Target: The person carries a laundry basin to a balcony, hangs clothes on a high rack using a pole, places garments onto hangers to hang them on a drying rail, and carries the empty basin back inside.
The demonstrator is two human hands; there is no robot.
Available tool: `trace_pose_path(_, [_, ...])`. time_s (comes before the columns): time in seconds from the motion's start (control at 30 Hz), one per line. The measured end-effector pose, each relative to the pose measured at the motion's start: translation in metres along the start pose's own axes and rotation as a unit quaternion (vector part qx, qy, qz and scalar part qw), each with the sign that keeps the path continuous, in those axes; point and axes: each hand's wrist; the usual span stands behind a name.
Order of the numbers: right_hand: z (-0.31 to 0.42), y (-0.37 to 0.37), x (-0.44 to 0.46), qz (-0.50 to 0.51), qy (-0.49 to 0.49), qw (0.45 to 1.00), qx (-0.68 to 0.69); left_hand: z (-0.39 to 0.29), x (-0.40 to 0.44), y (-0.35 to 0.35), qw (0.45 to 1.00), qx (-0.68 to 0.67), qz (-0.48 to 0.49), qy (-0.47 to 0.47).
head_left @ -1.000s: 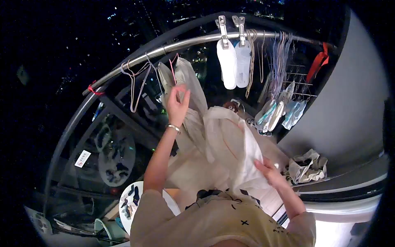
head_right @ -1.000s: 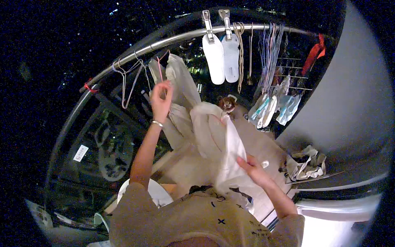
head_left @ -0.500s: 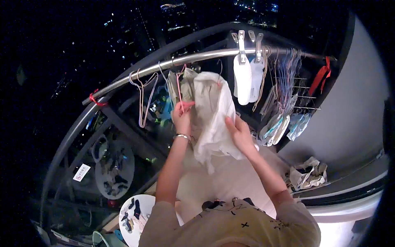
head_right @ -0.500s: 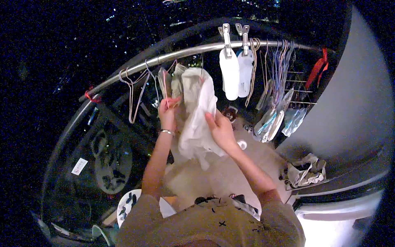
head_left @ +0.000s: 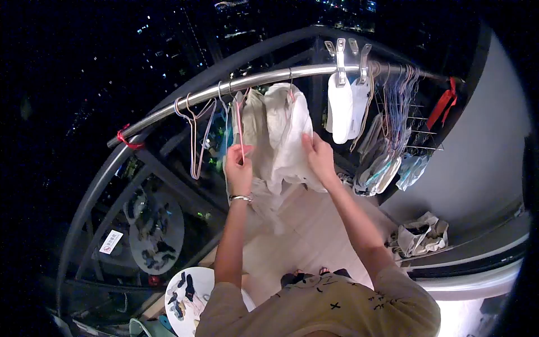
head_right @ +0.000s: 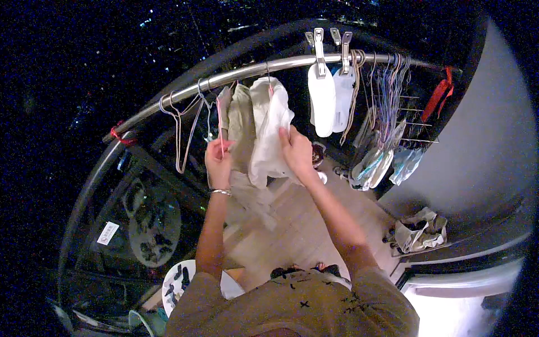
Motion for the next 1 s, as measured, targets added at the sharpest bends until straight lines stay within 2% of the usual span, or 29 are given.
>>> trace_pose_path(0.07, [0.006, -0.011, -0.001, -0.005, -0.006, 0.999, -0.05, -0.024, -0.01, 0.008, 0.975, 0.186, -0.042, 0.114])
trace_pose_path(0.1, [0.004, -0.01, -0.003, -0.02, -0.008, 0.997, -0.076, -0.041, -0.015, 0.013, 0.944, 0.277, -0.06, 0.171])
trace_pose_path(0.13, [0.002, -0.009, -0.003, -0.035, -0.012, 0.994, -0.102, -0.055, -0.02, 0.016, 0.882, 0.405, -0.029, 0.238])
trace_pose_path(0.23, [0.003, -0.007, -0.006, -0.089, -0.007, 0.991, -0.104, -0.062, -0.042, 0.036, 0.838, 0.439, 0.082, 0.313])
trace_pose_path(0.3, [0.001, -0.007, -0.012, -0.102, 0.001, 0.99, -0.097, -0.049, -0.058, 0.062, 0.941, 0.249, 0.104, 0.204])
trace_pose_path(0.33, [0.0, -0.006, -0.016, -0.098, 0.004, 0.99, -0.102, -0.04, -0.063, 0.072, 0.972, 0.148, 0.113, 0.145])
trace_pose_path(0.43, [-0.005, -0.006, -0.031, -0.093, -0.025, 0.991, -0.089, -0.002, -0.058, 0.089, 0.992, 0.107, 0.012, 0.07])
trace_pose_path(0.47, [-0.008, -0.008, -0.038, -0.093, -0.041, 0.992, -0.081, 0.01, -0.051, 0.09, 0.999, 0.047, 0.001, 0.018])
trace_pose_path(0.53, [-0.023, -0.013, -0.055, -0.105, -0.171, 0.973, -0.118, 0.028, -0.035, 0.088, 0.993, -0.074, -0.021, -0.085])
trace_pose_path(0.57, [-0.03, -0.014, -0.061, -0.111, -0.236, 0.956, -0.135, 0.022, -0.032, 0.088, 0.995, -0.056, -0.016, -0.076])
trace_pose_path(0.6, [-0.036, -0.01, -0.068, -0.135, -0.242, 0.952, -0.128, 0.015, -0.03, 0.087, 0.997, -0.036, -0.01, -0.068])
trace_pose_path(0.63, [-0.042, -0.006, -0.075, -0.114, -0.216, 0.962, -0.123, 0.01, -0.029, 0.086, 0.998, -0.016, -0.004, -0.061])
trace_pose_path(0.7, [-0.054, 0.001, -0.088, -0.075, -0.163, 0.977, -0.112, 0.028, -0.026, 0.087, 0.992, -0.108, -0.006, -0.069])
trace_pose_path(0.73, [-0.06, 0.002, -0.091, -0.039, -0.166, 0.979, -0.114, 0.024, -0.026, 0.088, 0.987, -0.144, -0.007, -0.069])
trace_pose_path(0.83, [-0.079, 0.006, -0.097, -0.097, -0.205, 0.971, -0.072, -0.003, -0.03, 0.088, 0.949, -0.303, 0.003, -0.082])
trace_pose_path(0.87, [-0.089, 0.008, -0.101, -0.1, -0.192, 0.973, -0.078, -0.01, -0.03, 0.087, 0.927, -0.364, 0.007, -0.089])
trace_pose_path(0.97, [-0.111, 0.01, -0.115, -0.102, -0.161, 0.978, -0.088, -0.002, -0.019, 0.077, 0.899, -0.431, 0.014, -0.08])
trace_pose_path(1.0, [-0.114, 0.011, -0.117, -0.101, -0.154, 0.979, -0.086, -0.001, -0.014, 0.072, 0.917, -0.393, 0.035, -0.058])
Point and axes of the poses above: each hand's wrist, its own x-axis towards the middle knuckle, its own y-axis out of the palm, z = x × y, and after that the axes turned 8 degrees about -x, right-handed
